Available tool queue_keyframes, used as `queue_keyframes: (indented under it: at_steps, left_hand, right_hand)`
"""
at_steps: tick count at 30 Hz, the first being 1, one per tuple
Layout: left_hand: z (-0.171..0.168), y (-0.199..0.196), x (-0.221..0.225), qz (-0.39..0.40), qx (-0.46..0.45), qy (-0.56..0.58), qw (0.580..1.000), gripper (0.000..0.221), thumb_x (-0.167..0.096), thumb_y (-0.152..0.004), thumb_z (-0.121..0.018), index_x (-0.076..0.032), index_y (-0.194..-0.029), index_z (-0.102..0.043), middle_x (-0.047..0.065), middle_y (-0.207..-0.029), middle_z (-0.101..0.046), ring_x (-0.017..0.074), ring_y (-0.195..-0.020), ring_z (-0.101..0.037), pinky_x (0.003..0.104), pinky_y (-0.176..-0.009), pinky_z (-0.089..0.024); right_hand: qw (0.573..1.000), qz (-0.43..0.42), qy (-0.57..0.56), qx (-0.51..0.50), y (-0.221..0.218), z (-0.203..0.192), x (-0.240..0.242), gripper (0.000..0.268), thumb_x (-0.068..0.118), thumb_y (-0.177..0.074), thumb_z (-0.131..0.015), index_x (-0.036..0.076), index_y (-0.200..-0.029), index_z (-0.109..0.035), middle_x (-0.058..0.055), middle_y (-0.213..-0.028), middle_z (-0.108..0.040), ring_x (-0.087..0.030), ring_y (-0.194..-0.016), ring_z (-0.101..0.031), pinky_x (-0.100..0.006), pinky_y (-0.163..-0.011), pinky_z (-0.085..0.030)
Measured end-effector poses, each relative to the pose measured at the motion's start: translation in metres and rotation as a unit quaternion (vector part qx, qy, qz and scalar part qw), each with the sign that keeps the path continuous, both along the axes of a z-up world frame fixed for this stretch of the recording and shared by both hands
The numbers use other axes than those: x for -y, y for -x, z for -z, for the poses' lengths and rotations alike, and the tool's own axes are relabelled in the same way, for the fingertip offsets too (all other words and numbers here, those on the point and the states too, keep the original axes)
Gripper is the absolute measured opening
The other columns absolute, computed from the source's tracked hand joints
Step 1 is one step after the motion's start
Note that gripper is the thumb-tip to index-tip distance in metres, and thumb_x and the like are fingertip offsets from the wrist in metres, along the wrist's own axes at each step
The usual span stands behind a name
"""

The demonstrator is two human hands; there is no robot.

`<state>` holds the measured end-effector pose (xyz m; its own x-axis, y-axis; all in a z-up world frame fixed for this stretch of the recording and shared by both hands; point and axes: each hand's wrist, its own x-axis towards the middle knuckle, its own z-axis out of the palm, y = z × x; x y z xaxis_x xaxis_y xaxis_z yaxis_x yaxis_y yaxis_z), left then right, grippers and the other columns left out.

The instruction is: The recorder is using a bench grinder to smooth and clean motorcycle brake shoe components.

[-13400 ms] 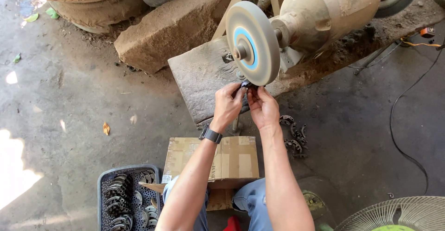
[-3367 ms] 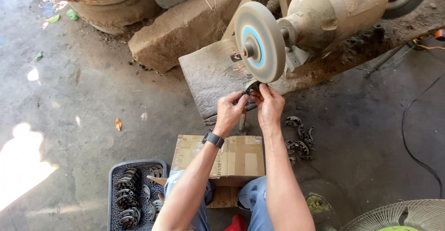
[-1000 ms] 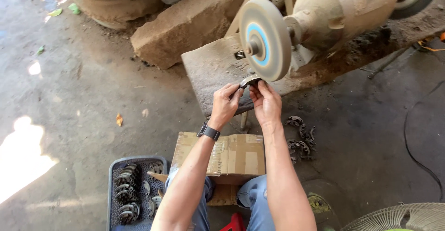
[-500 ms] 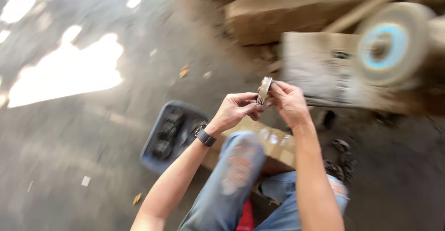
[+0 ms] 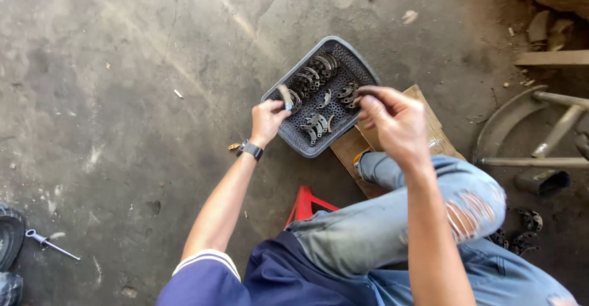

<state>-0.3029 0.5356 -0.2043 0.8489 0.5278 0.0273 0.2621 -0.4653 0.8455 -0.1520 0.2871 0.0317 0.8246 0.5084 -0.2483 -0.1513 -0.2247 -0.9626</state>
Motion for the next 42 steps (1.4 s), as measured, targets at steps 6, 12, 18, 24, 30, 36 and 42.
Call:
queue_keyframes:
  at_steps: [6,12,18,24,30,36,42]
  left_hand:
    - [0.118,0.011,0.025,-0.187,-0.138,0.041,0.972,0.024,-0.015,-0.072,-0.084,0.002,-0.087,-0.075,0.020,-0.078,-0.075,0.0283,-0.071,-0.076,0.038,-0.070,-0.059]
    - [0.139,-0.023,0.024,-0.188,-0.266,-0.016,0.945,0.016,-0.005,-0.074,-0.072,0.002,-0.088,-0.076,0.029,-0.088,-0.072,0.0465,-0.088,-0.070,0.051,-0.080,-0.056]
    - [0.167,-0.037,0.019,-0.198,-0.366,-0.052,0.908,0.016,0.001,-0.079,-0.065,0.004,-0.092,-0.075,0.030,-0.097,-0.072,0.0466,-0.094,-0.071,0.053,-0.083,-0.057]
    - [0.191,-0.029,0.020,-0.174,-0.355,-0.064,0.916,0.018,0.004,-0.085,-0.060,0.005,-0.094,-0.075,0.031,-0.102,-0.071,0.0468,-0.096,-0.070,0.052,-0.083,-0.056]
    - [0.208,-0.017,0.018,-0.149,-0.314,-0.075,0.935,0.015,0.005,-0.083,-0.059,0.006,-0.090,-0.073,0.031,-0.099,-0.071,0.0485,-0.094,-0.068,0.054,-0.082,-0.055]
    - [0.162,-0.015,-0.008,-0.064,-0.271,-0.069,0.958,0.013,-0.001,-0.079,-0.063,0.004,-0.078,-0.074,0.027,-0.080,-0.071,0.0418,-0.078,-0.072,0.049,-0.076,-0.056]
    - [-0.040,-0.079,0.055,0.016,-0.165,0.122,0.979,0.024,-0.018,-0.095,-0.069,-0.001,-0.110,-0.076,0.012,-0.076,-0.076,0.0172,-0.063,-0.070,0.033,-0.060,-0.056]
  right_hand:
    - [0.995,-0.031,0.093,-0.025,0.001,0.031,-0.010,0.023,0.012,-0.099,-0.067,0.001,-0.119,-0.075,-0.005,-0.096,-0.077,-0.008,-0.077,-0.067,-0.023,-0.066,-0.056]
    - [0.993,-0.009,0.101,-0.060,-0.005,0.026,-0.011,0.026,0.013,-0.097,-0.067,0.002,-0.119,-0.074,-0.003,-0.099,-0.078,-0.008,-0.082,-0.070,-0.023,-0.069,-0.057]
    - [0.990,-0.030,0.135,-0.007,-0.007,0.014,-0.016,0.025,0.015,-0.096,-0.071,0.004,-0.118,-0.075,-0.002,-0.094,-0.078,-0.007,-0.080,-0.068,-0.023,-0.072,-0.056]
    - [0.989,-0.040,0.133,0.044,-0.014,0.002,-0.020,0.023,0.013,-0.095,-0.072,0.004,-0.115,-0.075,-0.004,-0.094,-0.075,-0.010,-0.077,-0.064,-0.025,-0.070,-0.053]
    - [0.987,-0.046,0.135,0.068,-0.015,0.004,-0.019,0.023,0.012,-0.094,-0.072,0.003,-0.115,-0.074,-0.006,-0.093,-0.074,-0.011,-0.074,-0.064,-0.026,-0.068,-0.052]
    - [0.986,-0.001,0.152,0.073,-0.013,0.011,-0.006,0.020,0.011,-0.096,-0.071,0.002,-0.114,-0.074,-0.010,-0.085,-0.071,-0.013,-0.072,-0.062,-0.028,-0.066,-0.052]
    - [0.991,0.113,0.042,0.066,-0.008,0.005,0.019,0.019,0.011,-0.097,-0.069,0.003,-0.113,-0.075,-0.006,-0.090,-0.077,-0.009,-0.075,-0.073,-0.025,-0.067,-0.059]
